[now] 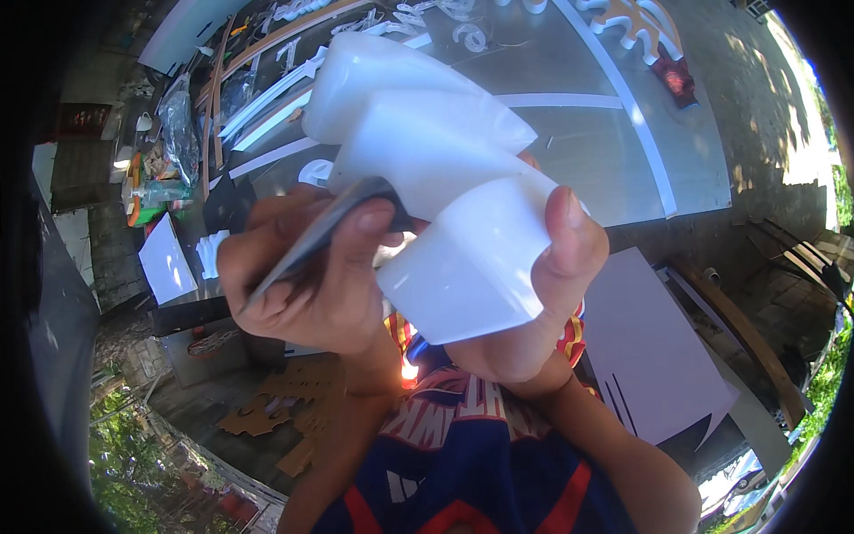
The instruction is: The person picks up a white plastic letter and uses a piece of sandpaper to rub its edges and corners. They turn the letter over to sand different sides before setting it down and picking up another letter to repeat the process.
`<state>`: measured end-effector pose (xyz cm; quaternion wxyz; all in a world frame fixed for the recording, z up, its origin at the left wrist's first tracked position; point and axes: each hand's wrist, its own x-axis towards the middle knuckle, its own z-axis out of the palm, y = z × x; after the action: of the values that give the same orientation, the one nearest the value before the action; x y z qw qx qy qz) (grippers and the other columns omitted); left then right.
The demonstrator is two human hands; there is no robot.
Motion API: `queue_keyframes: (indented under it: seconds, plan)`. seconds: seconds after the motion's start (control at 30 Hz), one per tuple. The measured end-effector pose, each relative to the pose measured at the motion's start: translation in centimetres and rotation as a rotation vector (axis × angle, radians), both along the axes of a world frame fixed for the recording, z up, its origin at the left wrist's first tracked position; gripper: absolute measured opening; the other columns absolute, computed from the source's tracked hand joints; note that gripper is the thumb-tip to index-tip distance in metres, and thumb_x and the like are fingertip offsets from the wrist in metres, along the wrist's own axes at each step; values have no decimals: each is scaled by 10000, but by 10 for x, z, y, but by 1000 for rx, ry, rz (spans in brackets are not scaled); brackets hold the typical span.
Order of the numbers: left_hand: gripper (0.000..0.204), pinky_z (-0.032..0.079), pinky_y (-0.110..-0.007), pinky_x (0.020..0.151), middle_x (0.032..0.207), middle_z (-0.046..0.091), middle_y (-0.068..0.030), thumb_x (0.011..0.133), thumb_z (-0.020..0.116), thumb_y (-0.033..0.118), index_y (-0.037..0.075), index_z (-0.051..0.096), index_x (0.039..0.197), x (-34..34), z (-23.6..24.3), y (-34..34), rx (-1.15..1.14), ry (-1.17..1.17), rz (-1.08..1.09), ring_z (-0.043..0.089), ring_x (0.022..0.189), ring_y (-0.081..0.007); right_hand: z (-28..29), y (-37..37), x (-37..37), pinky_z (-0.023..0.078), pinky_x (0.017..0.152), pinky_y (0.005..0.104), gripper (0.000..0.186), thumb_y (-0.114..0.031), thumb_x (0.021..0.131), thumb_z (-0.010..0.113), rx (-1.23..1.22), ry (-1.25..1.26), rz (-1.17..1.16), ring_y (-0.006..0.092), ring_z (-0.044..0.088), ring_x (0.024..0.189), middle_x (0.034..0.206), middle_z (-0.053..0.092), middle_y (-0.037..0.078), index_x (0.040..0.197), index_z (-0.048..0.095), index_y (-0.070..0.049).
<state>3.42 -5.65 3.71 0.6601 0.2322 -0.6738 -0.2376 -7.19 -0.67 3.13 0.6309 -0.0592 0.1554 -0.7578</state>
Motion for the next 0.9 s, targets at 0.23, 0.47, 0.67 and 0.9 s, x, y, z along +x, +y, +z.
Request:
queue_keyframes:
  seconds: [0.23, 0.47, 0.67, 0.9]
  plan:
    - [339, 457, -246, 482, 682, 599, -143, 652, 770, -47, 8, 466, 791, -8, 1, -2, -80, -177, 126, 586, 555, -155, -5, 7, -11, 389, 885, 408, 517, -497, 914, 379, -67, 60, -10, 241, 524, 988, 1050, 555, 91, 1139, 476, -41]
    - [296, 486, -266, 508, 755, 635, -172, 655, 743, -121, -67, 550, 872, -8, -10, -7, -103, -102, -45, 627, 617, -202, 2, 2, -9, 463, 781, 353, 640, -569, 861, 403, -32, -163, -60, 235, 585, 879, 977, 599, 121, 1129, 506, 2]
    - [302, 481, -247, 519, 751, 632, -180, 623, 761, -109, -63, 554, 838, -7, 1, -6, 17, 61, 7, 624, 601, -199, 7, -1, -4, 481, 726, 328, 711, -612, 840, 392, 97, -6, -132, 226, 598, 835, 984, 605, 134, 1158, 498, 15]
    - [302, 469, -245, 555, 769, 638, -182, 650, 768, -75, -66, 574, 882, 3, 3, -9, -58, -36, -12, 620, 633, -198, 3, -1, 1, 470, 746, 349, 685, -591, 848, 398, 65, -29, -128, 235, 588, 848, 1003, 596, 139, 1156, 497, 13]
